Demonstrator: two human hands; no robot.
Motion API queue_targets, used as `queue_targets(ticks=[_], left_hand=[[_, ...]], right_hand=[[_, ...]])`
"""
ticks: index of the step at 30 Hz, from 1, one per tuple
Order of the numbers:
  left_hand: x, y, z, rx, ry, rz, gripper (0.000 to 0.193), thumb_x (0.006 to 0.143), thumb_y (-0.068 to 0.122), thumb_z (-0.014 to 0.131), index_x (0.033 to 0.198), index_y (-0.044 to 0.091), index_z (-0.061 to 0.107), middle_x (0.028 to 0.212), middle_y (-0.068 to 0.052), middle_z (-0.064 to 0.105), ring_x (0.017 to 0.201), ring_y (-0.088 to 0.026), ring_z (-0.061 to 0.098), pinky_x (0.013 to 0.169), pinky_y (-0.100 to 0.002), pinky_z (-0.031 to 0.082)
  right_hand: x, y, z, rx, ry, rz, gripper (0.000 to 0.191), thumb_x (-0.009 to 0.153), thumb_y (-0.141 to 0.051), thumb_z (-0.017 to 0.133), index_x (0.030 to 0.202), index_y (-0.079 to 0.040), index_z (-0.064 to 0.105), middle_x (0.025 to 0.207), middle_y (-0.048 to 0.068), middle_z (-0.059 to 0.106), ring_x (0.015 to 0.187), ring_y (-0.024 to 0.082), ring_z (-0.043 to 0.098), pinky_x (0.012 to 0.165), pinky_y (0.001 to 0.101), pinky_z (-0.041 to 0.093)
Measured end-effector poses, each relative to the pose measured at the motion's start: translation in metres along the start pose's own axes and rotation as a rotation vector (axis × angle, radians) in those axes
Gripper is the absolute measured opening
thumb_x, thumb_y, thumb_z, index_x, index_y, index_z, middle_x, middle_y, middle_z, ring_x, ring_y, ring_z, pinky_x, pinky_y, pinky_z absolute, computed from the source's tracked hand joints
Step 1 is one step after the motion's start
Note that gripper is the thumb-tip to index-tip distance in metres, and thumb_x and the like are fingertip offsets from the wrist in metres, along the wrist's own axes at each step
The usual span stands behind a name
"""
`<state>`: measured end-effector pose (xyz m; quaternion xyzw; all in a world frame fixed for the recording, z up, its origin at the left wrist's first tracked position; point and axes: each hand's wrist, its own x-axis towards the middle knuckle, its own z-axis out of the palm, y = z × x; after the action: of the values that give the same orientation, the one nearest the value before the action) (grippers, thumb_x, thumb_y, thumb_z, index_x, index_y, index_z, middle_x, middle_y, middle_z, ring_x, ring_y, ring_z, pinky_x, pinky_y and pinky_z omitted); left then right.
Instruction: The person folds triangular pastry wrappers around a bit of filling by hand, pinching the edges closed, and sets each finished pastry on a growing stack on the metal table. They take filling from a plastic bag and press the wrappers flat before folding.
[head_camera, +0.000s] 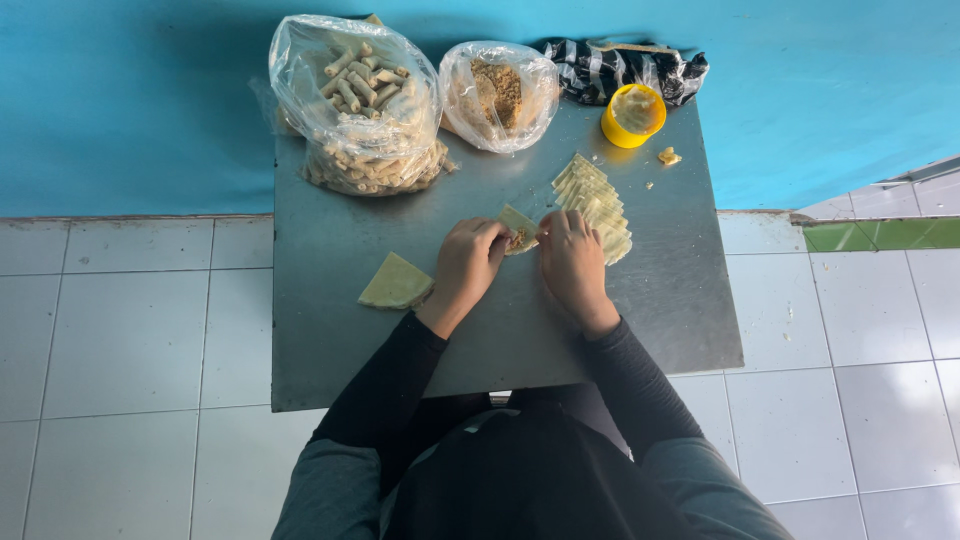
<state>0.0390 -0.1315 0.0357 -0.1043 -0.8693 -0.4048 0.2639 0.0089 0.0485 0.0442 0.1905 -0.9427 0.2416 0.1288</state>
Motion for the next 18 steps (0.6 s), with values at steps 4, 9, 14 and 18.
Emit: queue_targets(ticks=[4,9,14,18], left_hand=[[0.001,-0.004,0.0,-0.01,-0.073,-0.013,0.008,0.087,0.008,0.077,0.09,0.006,0.07,0.088,-0.007,0.073,0.085,-0.029,0.069,0.079,-0.043,0.051],[0.002,-0.007,-0.003,-0.004,-0.172,-0.032,0.021,0.077,0.016,0.084,0.092,0.009,0.071,0.087,-0.004,0.074,0.089,-0.026,0.07,0.084,-0.043,0.045],[0.003,-0.009,-0.01,0.014,-0.248,-0.024,0.028,0.074,0.018,0.085,0.098,0.011,0.071,0.097,-0.004,0.075,0.097,-0.025,0.069,0.089,-0.042,0.039],[0.004,-0.011,-0.01,0.029,-0.258,-0.015,0.027,0.077,0.015,0.083,0.101,0.011,0.072,0.1,-0.003,0.075,0.099,-0.024,0.07,0.09,-0.041,0.039]], right_hand=[[-0.003,-0.002,0.004,-0.108,0.027,0.028,0.02,0.088,-0.015,0.071,0.104,-0.005,0.063,0.105,0.016,0.058,0.104,0.035,0.058,0.088,0.0455,0.045],[-0.001,0.007,0.009,0.051,0.025,0.022,0.014,0.094,-0.011,0.068,0.105,-0.005,0.061,0.105,0.015,0.06,0.103,0.035,0.06,0.091,0.0452,0.046],[0.001,0.008,0.012,0.321,0.01,0.043,0.017,0.095,-0.003,0.068,0.109,-0.001,0.059,0.102,0.012,0.063,0.09,0.031,0.066,0.081,0.0413,0.053],[0.003,0.004,0.014,0.417,0.063,0.036,0.029,0.09,0.006,0.07,0.117,0.002,0.06,0.104,0.013,0.06,0.088,0.026,0.067,0.078,0.0357,0.057]])
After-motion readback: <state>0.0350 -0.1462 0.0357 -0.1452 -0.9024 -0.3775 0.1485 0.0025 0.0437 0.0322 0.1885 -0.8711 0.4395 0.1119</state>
